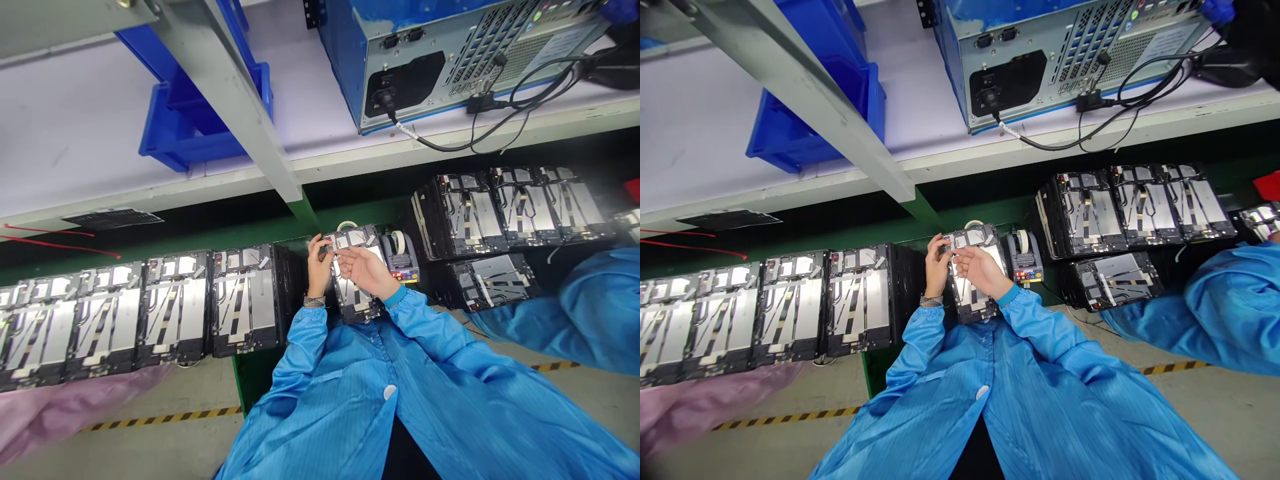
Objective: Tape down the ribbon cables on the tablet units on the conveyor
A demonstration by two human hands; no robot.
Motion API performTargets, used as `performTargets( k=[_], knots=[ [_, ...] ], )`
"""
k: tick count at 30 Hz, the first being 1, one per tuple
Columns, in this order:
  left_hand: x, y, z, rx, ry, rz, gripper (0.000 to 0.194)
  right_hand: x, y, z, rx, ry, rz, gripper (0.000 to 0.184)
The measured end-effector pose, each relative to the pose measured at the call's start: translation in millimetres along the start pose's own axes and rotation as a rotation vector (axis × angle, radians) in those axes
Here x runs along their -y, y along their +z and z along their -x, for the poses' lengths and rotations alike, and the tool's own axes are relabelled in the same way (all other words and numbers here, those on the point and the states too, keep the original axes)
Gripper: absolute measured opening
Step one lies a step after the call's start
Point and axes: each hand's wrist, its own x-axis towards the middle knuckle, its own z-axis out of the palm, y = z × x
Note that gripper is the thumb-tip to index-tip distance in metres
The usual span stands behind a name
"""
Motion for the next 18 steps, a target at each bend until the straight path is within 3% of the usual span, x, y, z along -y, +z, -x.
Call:
performTargets(
  k=[18],
  knots=[
    [0.8, -0.6, -0.4, 0.003, 0.012, -0.01, 0.016, 0.4, -0.4, -1.1, -0.006, 0.016, -0.011, 0.034]
  ],
)
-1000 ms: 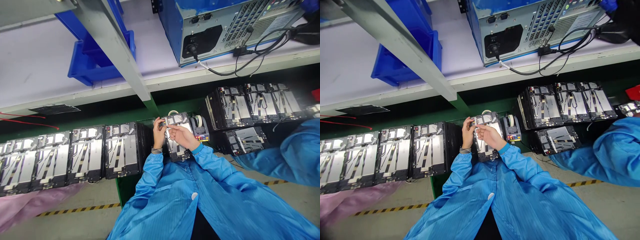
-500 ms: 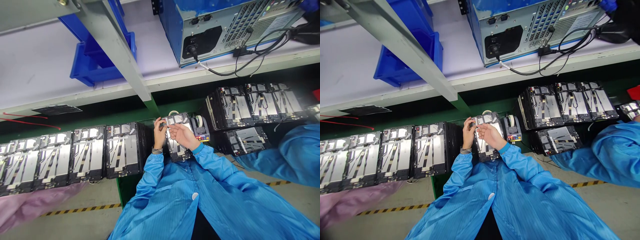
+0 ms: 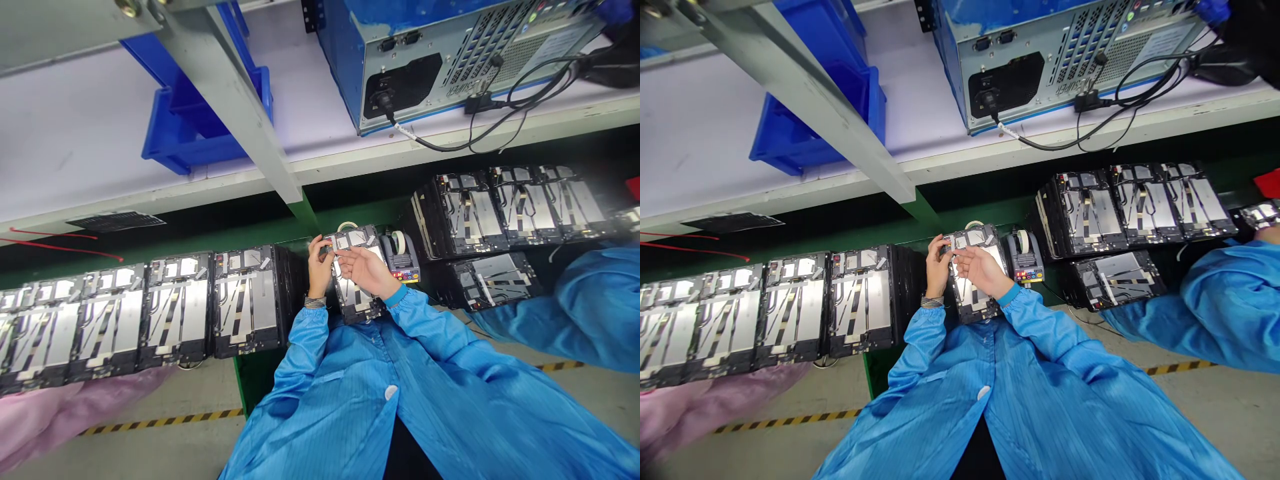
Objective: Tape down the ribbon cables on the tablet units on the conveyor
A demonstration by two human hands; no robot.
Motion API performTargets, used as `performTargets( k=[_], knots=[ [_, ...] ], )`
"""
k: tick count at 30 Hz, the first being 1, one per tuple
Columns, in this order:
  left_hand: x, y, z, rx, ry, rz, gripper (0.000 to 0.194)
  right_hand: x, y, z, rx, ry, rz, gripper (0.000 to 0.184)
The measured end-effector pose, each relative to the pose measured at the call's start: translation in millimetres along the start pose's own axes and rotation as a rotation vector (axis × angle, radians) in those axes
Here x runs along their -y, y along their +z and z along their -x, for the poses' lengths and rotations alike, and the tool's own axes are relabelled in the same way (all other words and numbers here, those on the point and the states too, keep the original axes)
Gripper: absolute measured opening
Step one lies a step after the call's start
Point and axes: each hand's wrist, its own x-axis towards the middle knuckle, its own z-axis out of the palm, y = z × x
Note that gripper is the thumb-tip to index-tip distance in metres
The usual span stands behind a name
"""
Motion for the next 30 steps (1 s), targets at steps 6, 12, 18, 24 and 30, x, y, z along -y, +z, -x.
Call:
performTargets(
  k=[6, 12, 18, 24, 30],
  knots=[
    [-2.3, -1.8, 0.7, 0.006, 0.028, -0.038, 0.013, -0.1, 0.6, -1.6, -0.024, 0.007, -0.014, 0.039],
    [-6.0, -3.3, 1.6, 0.01, 0.023, -0.077, 0.012, 0.4, 3.6, 1.6, -0.042, 0.003, -0.036, 0.038],
    [-7.2, -4.9, 1.5, 0.022, 0.024, -0.048, 0.013, -0.7, 4.4, 9.4, -0.046, 0.073, -0.033, 0.035],
    [-4.5, -5.3, 0.2, 0.034, 0.005, -0.032, 0.015, -1.8, -0.5, 22.0, -0.105, -0.359, 0.772, 0.033],
    [0.3, -5.9, -0.8, 0.022, 0.033, -0.015, 0.015, 18.3, 2.3, 7.8, -0.022, -0.659, 1.724, 0.042]
  ],
)
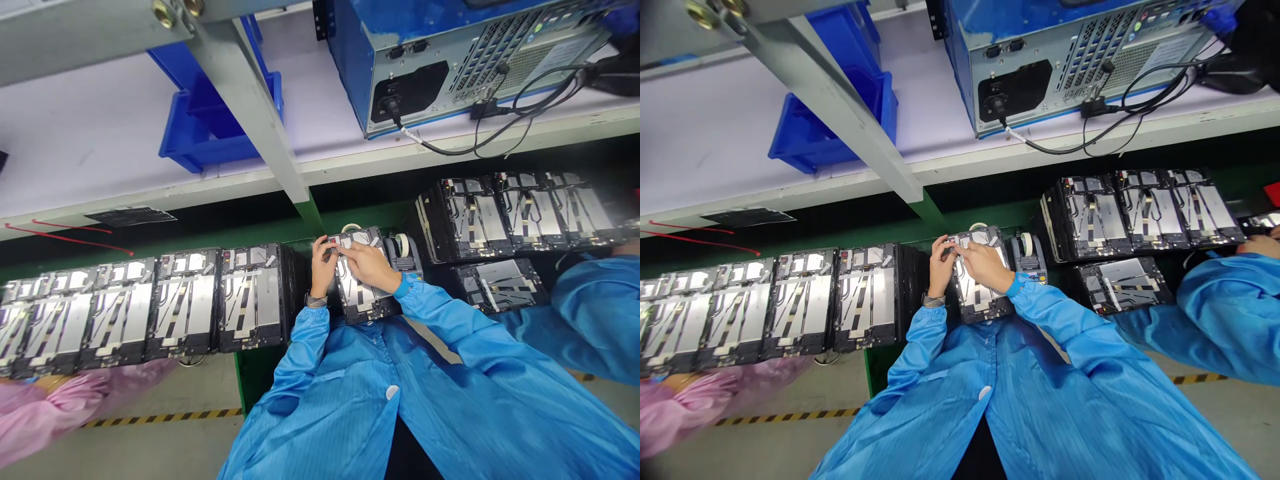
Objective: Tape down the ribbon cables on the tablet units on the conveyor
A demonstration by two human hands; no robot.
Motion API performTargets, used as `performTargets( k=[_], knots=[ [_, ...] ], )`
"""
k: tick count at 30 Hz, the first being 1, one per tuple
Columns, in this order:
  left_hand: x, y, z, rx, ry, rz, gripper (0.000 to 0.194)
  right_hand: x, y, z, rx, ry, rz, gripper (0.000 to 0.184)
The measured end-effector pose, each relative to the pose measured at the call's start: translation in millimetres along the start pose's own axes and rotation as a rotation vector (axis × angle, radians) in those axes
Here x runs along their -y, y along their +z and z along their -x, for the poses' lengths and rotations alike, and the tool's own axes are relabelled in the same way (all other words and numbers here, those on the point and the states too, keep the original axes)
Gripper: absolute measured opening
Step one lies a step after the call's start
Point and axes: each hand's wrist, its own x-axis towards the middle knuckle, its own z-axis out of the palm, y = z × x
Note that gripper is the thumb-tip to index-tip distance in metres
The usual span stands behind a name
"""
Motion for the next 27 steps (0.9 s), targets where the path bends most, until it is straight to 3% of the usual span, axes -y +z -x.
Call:
performTargets(
  k=[7, 14, 21, 27],
  knots=[
    [-1.1, 1.3, -1.7, 0.008, -0.032, 0.033, 0.014, -14.3, -1.8, -5.6, 0.132, -0.066, 0.246, 0.051],
    [-14.0, -1.8, -13.4, 0.05, -0.038, -0.042, 0.012, -19.1, -11.8, -4.4, 0.109, -0.096, 0.264, 0.047],
    [-22.5, 0.6, -23.3, 0.088, -0.036, -0.042, 0.015, -40.5, -26.6, 18.5, -0.191, -0.046, 0.069, 0.041],
    [-13.0, 10.3, -32.0, 0.057, -0.088, 0.023, 0.026, -82.5, -37.4, 61.7, -0.472, 0.231, -0.084, 0.045]
  ],
)
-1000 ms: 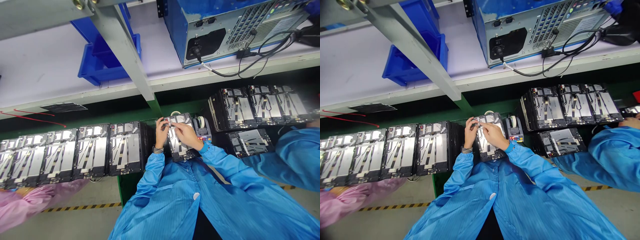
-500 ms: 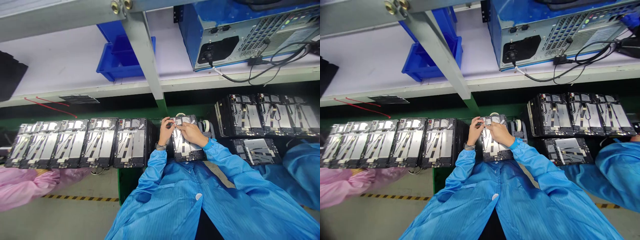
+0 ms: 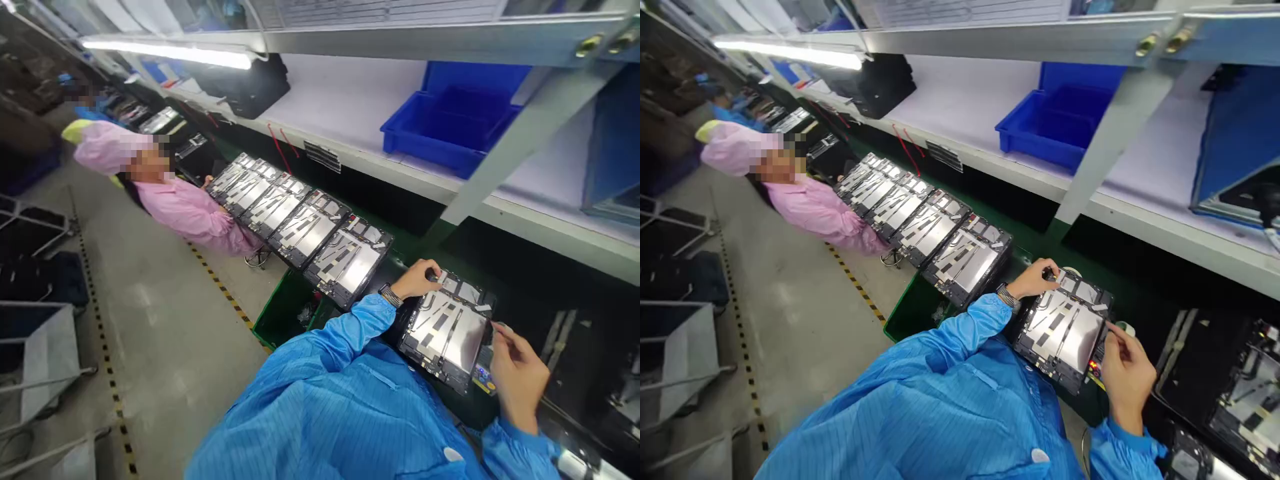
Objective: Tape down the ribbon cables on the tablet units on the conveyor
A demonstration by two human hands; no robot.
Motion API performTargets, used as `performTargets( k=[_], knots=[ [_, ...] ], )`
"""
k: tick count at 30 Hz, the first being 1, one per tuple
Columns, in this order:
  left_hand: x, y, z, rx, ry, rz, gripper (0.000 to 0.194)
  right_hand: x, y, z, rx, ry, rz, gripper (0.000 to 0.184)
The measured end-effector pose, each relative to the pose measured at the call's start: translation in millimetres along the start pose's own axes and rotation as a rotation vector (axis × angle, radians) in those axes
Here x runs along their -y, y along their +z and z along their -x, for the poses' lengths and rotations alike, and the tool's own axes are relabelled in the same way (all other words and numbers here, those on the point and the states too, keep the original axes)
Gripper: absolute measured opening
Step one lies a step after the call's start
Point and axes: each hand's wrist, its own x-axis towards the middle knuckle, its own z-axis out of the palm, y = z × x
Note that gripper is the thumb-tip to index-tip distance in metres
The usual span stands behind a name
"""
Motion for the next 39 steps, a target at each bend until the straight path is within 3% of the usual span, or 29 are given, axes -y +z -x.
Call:
performTargets(
  k=[3, 6, 11, 14, 18, 22, 25, 32, 39],
  knots=[
    [3.4, 6.0, 7.8, -0.076, -0.056, 0.117, 0.054, -16.9, -7.3, 14.4, -0.059, 0.099, -0.006, 0.053],
    [5.1, 9.3, 35.6, -0.176, -0.084, 0.146, 0.084, -31.8, -7.2, 26.9, -0.006, 0.099, 0.022, 0.06],
    [10.6, 17.7, 104.8, -0.064, -0.093, 0.057, 0.084, -41.5, 8.9, 55.6, 0.122, 0.109, -0.008, 0.074],
    [15.8, 19.8, 121.1, -0.112, -0.083, 0.065, 0.074, -30.4, 21.4, 72.1, 0.17, 0.069, -0.037, 0.075],
    [21.4, 19.3, 85.3, -0.235, -0.114, 0.044, 0.057, -19.0, 29.3, 71.2, 0.155, 0.024, -0.097, 0.07],
    [19.4, 19.5, 37.5, -0.274, -0.145, 0.016, 0.046, -14.9, 29.2, 71.6, 0.124, 0.049, -0.148, 0.064],
    [17.8, 16.4, 20.4, -0.236, -0.163, 0.038, 0.041, -12.5, 30.0, 75.4, 0.111, 0.083, -0.201, 0.063],
    [14.2, 9.1, 17.8, -0.129, -0.24, 0.215, 0.042, -15.4, 34.5, 76.6, 0.09, 0.087, -0.222, 0.064],
    [12.6, 5.3, 25.0, -0.146, -0.295, 0.32, 0.046, -19.1, 34.6, 78.7, 0.073, 0.078, -0.237, 0.06]
  ],
)
